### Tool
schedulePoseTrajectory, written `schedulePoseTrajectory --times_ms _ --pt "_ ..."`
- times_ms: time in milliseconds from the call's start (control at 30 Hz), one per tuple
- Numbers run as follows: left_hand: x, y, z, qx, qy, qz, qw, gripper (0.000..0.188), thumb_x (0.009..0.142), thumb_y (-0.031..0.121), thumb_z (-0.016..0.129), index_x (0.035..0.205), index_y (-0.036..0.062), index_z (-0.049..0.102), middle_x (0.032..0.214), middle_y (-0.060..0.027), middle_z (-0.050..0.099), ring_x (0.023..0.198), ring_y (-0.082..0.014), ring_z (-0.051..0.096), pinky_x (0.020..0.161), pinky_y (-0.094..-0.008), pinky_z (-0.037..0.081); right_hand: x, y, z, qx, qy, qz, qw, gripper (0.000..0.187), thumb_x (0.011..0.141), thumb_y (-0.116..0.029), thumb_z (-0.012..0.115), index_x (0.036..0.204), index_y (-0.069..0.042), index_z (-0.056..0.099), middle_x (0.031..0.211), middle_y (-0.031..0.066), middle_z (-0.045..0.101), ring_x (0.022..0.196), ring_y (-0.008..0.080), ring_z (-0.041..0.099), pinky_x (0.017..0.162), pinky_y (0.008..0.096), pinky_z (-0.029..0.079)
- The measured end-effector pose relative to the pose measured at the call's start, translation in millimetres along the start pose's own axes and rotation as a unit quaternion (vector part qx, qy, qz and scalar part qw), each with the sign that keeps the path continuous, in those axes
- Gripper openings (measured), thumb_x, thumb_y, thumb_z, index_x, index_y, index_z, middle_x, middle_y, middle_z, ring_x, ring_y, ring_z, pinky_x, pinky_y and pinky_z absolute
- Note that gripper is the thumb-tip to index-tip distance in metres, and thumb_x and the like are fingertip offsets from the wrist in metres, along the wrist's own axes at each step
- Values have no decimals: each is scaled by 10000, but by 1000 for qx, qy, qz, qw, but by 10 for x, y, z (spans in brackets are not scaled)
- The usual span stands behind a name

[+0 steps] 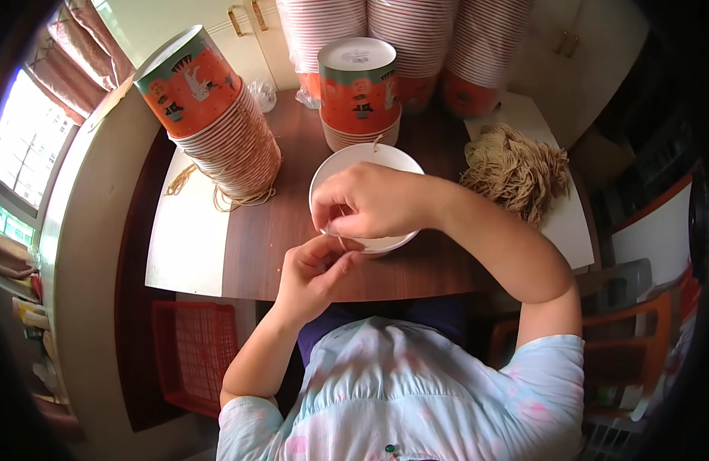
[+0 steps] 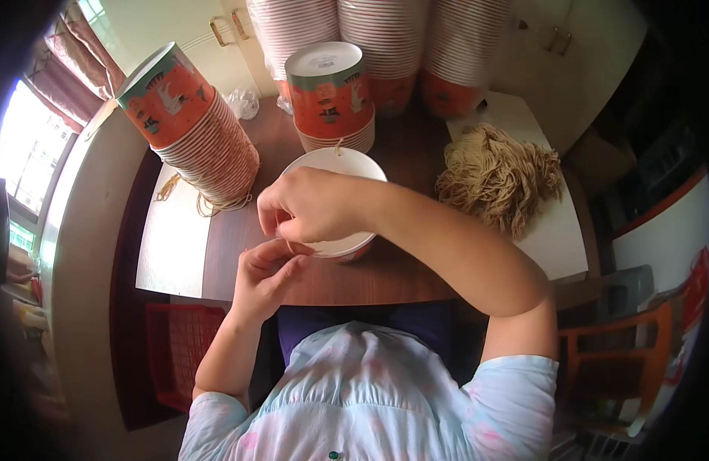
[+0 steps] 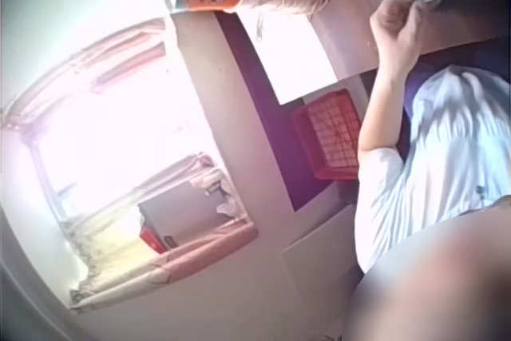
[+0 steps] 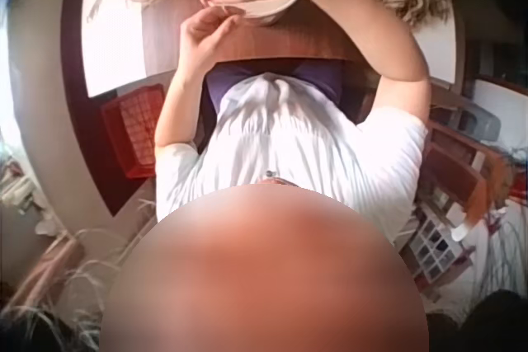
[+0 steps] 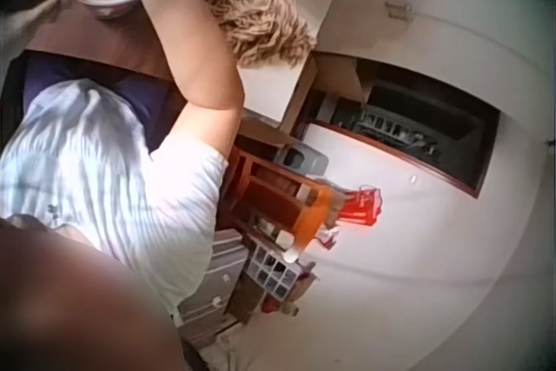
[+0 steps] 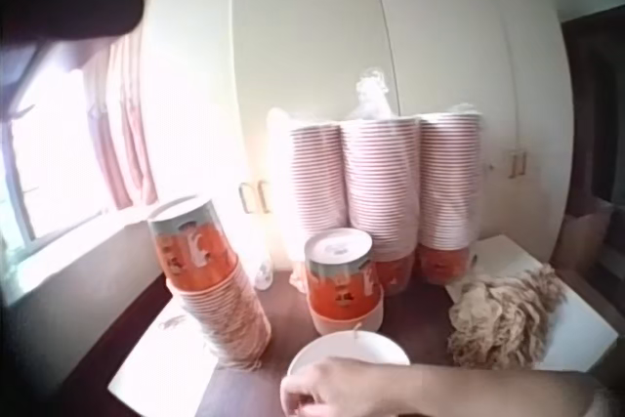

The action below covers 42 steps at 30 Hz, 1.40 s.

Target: Thread and knot twine strings through pre-drilled holes in paper buckets to create handles.

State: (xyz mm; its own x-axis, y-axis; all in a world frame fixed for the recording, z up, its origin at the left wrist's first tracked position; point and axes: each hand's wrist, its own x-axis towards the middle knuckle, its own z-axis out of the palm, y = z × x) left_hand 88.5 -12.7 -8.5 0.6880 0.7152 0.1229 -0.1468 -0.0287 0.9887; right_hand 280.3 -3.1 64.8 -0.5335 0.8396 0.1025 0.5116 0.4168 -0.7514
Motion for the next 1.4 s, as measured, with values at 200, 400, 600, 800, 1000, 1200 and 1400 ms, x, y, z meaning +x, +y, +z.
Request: schedulePoseTrajectory --times_ms 200,400,600,800,1000,1200,1400 --pt "-49 -59 -85 -8 22 22 999 122 924 52 618 996 -43 641 907 -20 649 832 -63 568 765 -208 466 -510 -163 223 -285 340 -63 894 145 701 -68 713 807 -98 620 813 34 583 791 240 558 746 371 413" --pt "-9 -113 -148 -37 -5 27 999 107 927 26 601 998 -48 632 904 -26 646 846 -69 577 772 -207 467 -713 -62 614 -227 322 5 919 167 677 -78 730 822 -102 649 826 10 595 774 202 546 726 346 382" --pt "-30 -87 -138 -32 -7 33 999 106 913 1 606 1003 -49 629 936 -44 661 842 -71 588 774 -206 474 -556 60 698 -254 301 -36 918 173 683 -84 720 833 -100 635 805 11 568 772 203 535 744 351 382" --pt "-186 -101 -82 156 81 73 982 121 844 -65 628 956 -24 643 909 -18 678 775 -60 603 677 -208 488 -655 -188 938 -284 345 1 895 121 744 -69 670 767 -81 552 728 32 492 683 222 555 664 364 424" --pt "-296 -284 39 261 174 162 935 103 825 -85 640 911 -29 623 887 -57 684 786 -92 637 694 -202 491 -601 -92 1380 -251 423 55 869 108 764 -40 655 844 -61 586 713 56 523 544 226 560 504 347 446" --pt "-273 -499 125 -94 209 19 973 97 856 -48 633 940 -28 591 887 -94 685 797 -118 647 713 -212 505 -533 172 1596 -215 439 99 867 195 797 -44 650 990 -33 627 840 101 629 637 279 634 575 361 516" --pt "-271 -465 86 -211 198 -30 957 117 857 -29 645 949 0 579 871 -79 671 760 -128 646 682 -211 505 -446 221 1599 56 441 93 891 148 849 56 564 976 57 639 985 128 679 747 201 678 701 287 560"
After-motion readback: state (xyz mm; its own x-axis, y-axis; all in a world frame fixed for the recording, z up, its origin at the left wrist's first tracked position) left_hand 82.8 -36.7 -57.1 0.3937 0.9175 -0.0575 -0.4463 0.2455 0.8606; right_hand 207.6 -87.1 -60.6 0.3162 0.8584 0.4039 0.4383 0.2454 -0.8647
